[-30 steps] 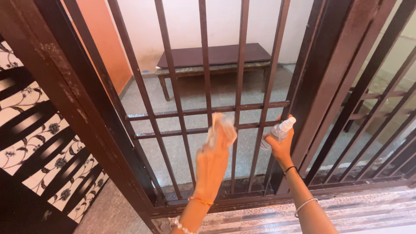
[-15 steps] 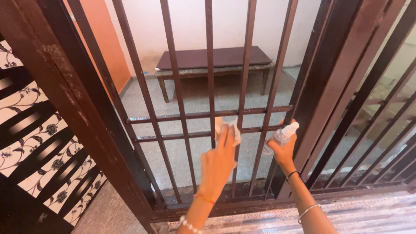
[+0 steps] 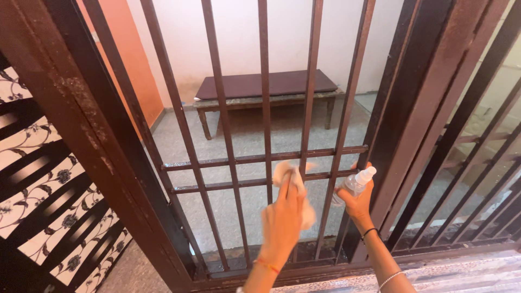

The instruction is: The person cleans a brown metal security gate by spraying a clear liquid from a bottle and wiping the bars with a white cloth. They systematically clean the lower and middle sections of the gate, moving the cloth along the vertical and horizontal bars.

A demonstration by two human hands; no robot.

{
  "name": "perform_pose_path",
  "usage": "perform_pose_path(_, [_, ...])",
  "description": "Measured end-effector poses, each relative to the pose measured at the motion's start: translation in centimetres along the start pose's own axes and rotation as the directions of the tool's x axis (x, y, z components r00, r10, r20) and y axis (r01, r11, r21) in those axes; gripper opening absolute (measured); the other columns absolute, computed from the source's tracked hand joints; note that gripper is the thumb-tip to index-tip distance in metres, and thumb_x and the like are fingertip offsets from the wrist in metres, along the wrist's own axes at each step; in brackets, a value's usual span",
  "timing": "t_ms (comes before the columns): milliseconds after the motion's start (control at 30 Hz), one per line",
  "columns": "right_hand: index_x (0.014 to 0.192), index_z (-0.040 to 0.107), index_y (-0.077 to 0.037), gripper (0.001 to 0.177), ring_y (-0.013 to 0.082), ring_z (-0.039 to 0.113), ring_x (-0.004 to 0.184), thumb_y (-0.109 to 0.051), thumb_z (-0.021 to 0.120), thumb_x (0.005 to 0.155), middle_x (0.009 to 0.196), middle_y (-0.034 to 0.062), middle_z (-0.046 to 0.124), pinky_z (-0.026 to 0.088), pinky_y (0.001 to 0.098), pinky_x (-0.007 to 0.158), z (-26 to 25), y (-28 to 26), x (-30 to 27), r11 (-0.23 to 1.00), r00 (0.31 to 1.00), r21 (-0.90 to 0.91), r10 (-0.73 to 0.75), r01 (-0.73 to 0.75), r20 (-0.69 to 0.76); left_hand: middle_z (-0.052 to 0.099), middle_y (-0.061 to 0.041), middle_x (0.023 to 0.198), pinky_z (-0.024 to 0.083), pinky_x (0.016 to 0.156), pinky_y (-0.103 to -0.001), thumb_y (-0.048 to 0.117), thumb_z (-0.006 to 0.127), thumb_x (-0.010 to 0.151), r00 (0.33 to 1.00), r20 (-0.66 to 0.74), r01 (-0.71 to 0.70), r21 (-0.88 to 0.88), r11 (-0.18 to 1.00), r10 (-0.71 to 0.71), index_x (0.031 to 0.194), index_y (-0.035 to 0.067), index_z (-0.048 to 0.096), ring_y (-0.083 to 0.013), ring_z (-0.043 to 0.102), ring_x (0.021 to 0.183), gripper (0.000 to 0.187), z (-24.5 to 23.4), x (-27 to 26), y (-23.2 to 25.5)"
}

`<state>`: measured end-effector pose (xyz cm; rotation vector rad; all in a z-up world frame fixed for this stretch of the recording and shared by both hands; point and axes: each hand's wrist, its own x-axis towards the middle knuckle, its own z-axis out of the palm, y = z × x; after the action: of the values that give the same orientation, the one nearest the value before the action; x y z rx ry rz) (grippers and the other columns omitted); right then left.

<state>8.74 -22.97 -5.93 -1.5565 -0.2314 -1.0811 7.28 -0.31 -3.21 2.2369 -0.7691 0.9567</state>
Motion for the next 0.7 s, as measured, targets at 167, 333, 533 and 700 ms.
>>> perform_pose_path(167, [0.121, 0.046, -0.008, 0.064, 0.0084, 0.050, 0.086, -0.007, 0.069, 0.061, 0.097, -0.0025, 0.046, 0.045, 0.0260, 0.078, -0.1, 0.6, 0.0, 0.999, 0.999, 0.034, -0.037, 0.038, -0.015, 0.037, -0.006, 0.164, 0.053, 0.040, -0.028, 0.011, 0.062, 0.088, 0.977, 0.166, -0.210, 0.611, 0.763, 0.135, 0.148, 0.002, 0.047, -0.0158, 0.065, 0.048, 0.063, -5.8, 0.2, -0.4])
perform_pose_path(333, [0.120, 0.045, -0.009, 0.064, 0.0120, 0.058, 0.074, -0.009, 0.069, 0.060, 0.082, 0.0013, 0.051, 0.049, 0.0283, 0.072, -0.2, 0.7, 0.0, 0.993, 0.997, 0.084, 0.082, -0.082, -0.001, 0.035, -0.020, 0.162, 0.056, 0.046, -0.038, 0.023, 0.073, 0.071, 0.968, 0.233, 0.062, 0.135, 0.989, -0.092, 0.150, 0.002, 0.042, -0.0286, 0.071, 0.060, 0.087, -4.8, 1.3, 1.2])
perform_pose_path(533, [0.117, 0.047, -0.007, 0.058, 0.0087, 0.050, 0.086, -0.005, 0.068, 0.062, 0.095, -0.0025, 0.048, 0.045, 0.0264, 0.077, 0.0, 0.2, 0.2, 0.990, 0.993, -0.084, -0.117, 0.115, -0.024, 0.058, -0.007, 0.122, 0.056, 0.056, -0.040, 0.021, 0.061, 0.106, 0.999, -0.034, 0.029, -0.126, 0.992, -0.033, 0.118, 0.010, 0.054, -0.0328, 0.071, 0.074, 0.018, -1.2, 3.6, 1.2])
perform_pose_path(700, [0.119, 0.047, -0.007, 0.059, 0.0081, 0.051, 0.079, -0.003, 0.066, 0.064, 0.086, -0.0040, 0.049, 0.045, 0.0262, 0.074, 0.1, -0.2, 0.2, 0.998, 0.998, -0.023, -0.055, 0.054, -0.021, 0.044, -0.013, 0.154, 0.052, 0.045, -0.030, 0.013, 0.063, 0.087, 0.989, 0.098, -0.141, 0.395, 0.908, 0.110, 0.147, 0.003, 0.047, -0.0174, 0.063, 0.051, 0.063, -4.3, 0.9, 1.0])
